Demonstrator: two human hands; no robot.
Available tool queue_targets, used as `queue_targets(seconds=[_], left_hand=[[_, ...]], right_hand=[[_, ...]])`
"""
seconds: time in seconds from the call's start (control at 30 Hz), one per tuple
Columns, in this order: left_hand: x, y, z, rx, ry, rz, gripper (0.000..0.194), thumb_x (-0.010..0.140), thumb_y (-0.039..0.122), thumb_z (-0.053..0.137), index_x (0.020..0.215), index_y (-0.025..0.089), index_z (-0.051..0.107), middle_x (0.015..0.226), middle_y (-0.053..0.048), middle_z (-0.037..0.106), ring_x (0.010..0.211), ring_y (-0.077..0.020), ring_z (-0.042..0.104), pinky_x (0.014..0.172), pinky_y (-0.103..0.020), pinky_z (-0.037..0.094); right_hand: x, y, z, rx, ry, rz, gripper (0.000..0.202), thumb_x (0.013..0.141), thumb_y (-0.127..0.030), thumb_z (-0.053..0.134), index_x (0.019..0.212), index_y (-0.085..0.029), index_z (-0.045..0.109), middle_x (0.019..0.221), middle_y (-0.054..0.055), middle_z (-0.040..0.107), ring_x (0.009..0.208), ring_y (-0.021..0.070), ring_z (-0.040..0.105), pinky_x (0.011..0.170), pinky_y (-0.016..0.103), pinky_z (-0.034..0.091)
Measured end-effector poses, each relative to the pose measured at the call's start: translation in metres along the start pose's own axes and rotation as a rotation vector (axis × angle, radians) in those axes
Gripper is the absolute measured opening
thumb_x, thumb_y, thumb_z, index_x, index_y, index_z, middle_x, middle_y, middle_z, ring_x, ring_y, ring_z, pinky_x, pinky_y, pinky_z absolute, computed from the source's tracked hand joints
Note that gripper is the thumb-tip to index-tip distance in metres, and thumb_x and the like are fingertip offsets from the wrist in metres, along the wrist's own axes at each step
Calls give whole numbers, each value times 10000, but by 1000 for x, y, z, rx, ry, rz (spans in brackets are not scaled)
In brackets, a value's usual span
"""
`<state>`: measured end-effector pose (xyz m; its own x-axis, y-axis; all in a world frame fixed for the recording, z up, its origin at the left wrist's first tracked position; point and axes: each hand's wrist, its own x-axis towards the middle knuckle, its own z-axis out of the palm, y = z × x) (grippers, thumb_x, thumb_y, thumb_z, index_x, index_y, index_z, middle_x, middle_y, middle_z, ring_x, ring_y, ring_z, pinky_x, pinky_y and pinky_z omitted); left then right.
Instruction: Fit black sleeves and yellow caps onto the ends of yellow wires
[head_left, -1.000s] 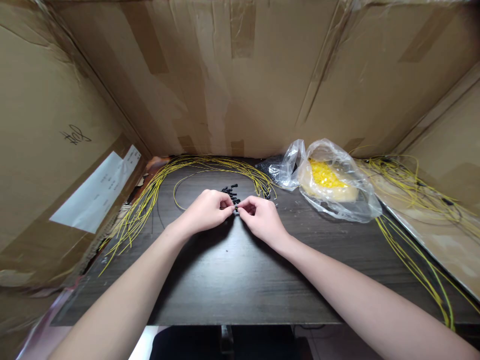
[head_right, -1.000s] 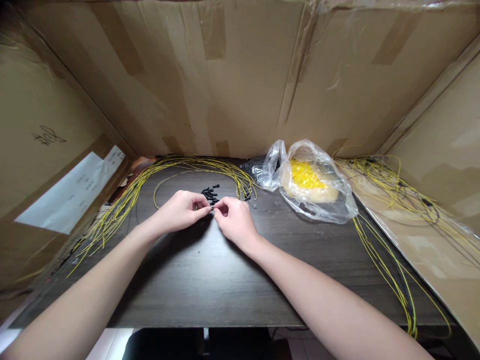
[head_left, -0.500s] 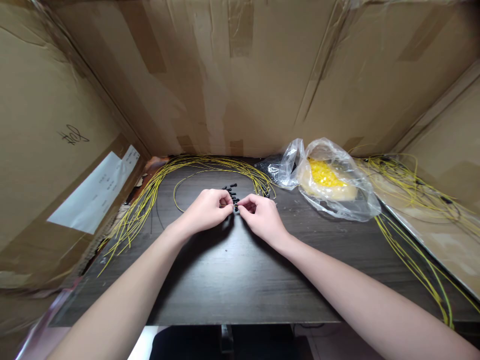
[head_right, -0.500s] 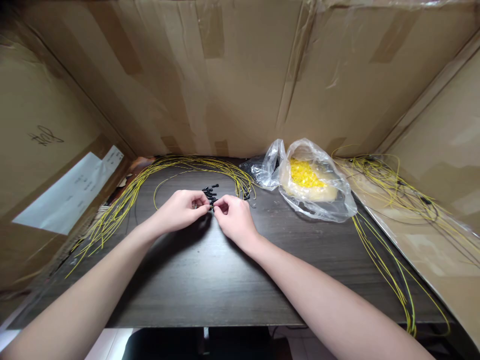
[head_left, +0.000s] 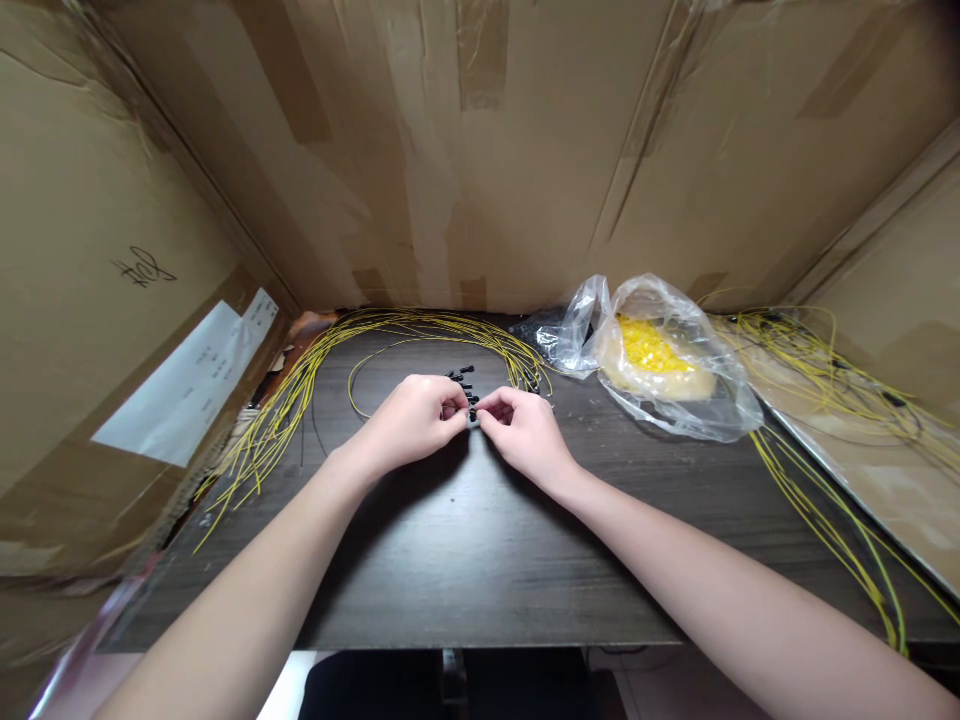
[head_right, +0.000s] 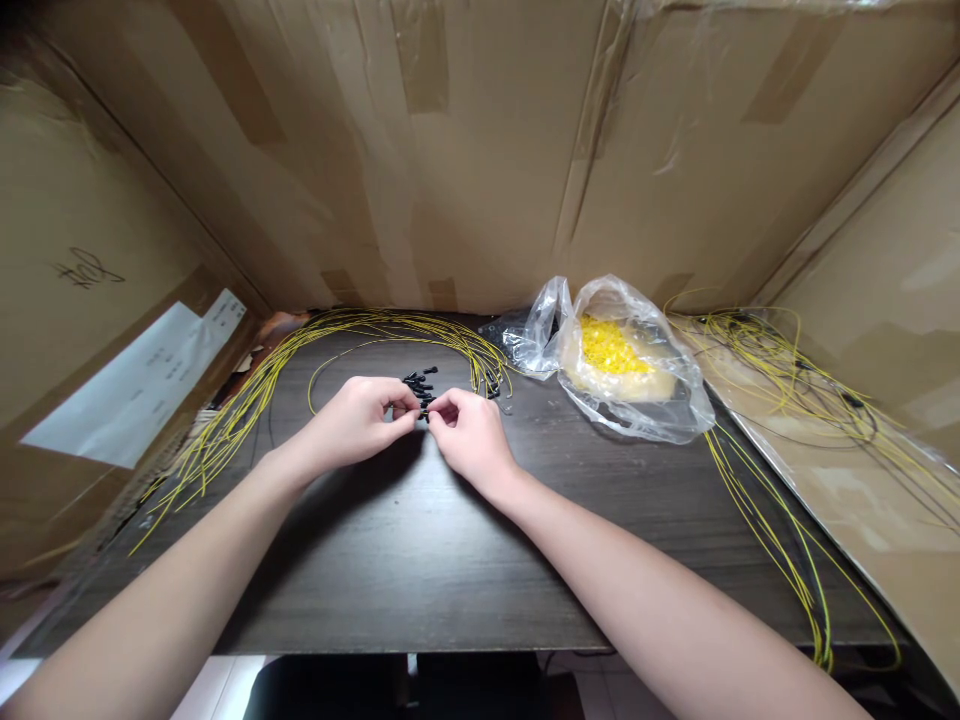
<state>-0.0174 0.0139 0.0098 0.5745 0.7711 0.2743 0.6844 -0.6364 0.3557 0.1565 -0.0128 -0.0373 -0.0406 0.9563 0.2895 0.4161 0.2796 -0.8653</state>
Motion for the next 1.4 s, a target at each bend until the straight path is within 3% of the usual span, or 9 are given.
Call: queue_targets(seconds=[0.23,0.87,1.1,1.4], left_hand=[[0,1,-3,-39,39,0,142,769,134,581,783,167,719,719,-12,694,649,-136,602,640,-248,414],[1,1,-4,-53,63,26,123,817,176,606,787,181,725,744,-14,704,681,-142,615,663,-258,417],[0,-1,-1,-41,50,66,221,868,207,594,1046,195,724,784,-14,699,691,-140,610,656,-254,412],[0,-4,0,16,40,105,175,891,207,571,907,191,744,819,-46,699,758,-168,620,690,-270,427]], right_hand=[[3,1,0,68,-9,50,231,794,-139,575,943,-167,748,829,38,739,715,148,661,714,267,519],[5,4,2,133,-29,72,169,804,-233,610,832,-159,760,767,40,741,680,162,658,646,261,498],[5,4,2,135,-24,66,164,791,-214,598,805,-155,751,746,30,728,670,153,641,652,249,484],[5,3,1,147,-36,94,165,783,-202,600,812,-155,756,733,25,730,654,150,641,633,246,479]])
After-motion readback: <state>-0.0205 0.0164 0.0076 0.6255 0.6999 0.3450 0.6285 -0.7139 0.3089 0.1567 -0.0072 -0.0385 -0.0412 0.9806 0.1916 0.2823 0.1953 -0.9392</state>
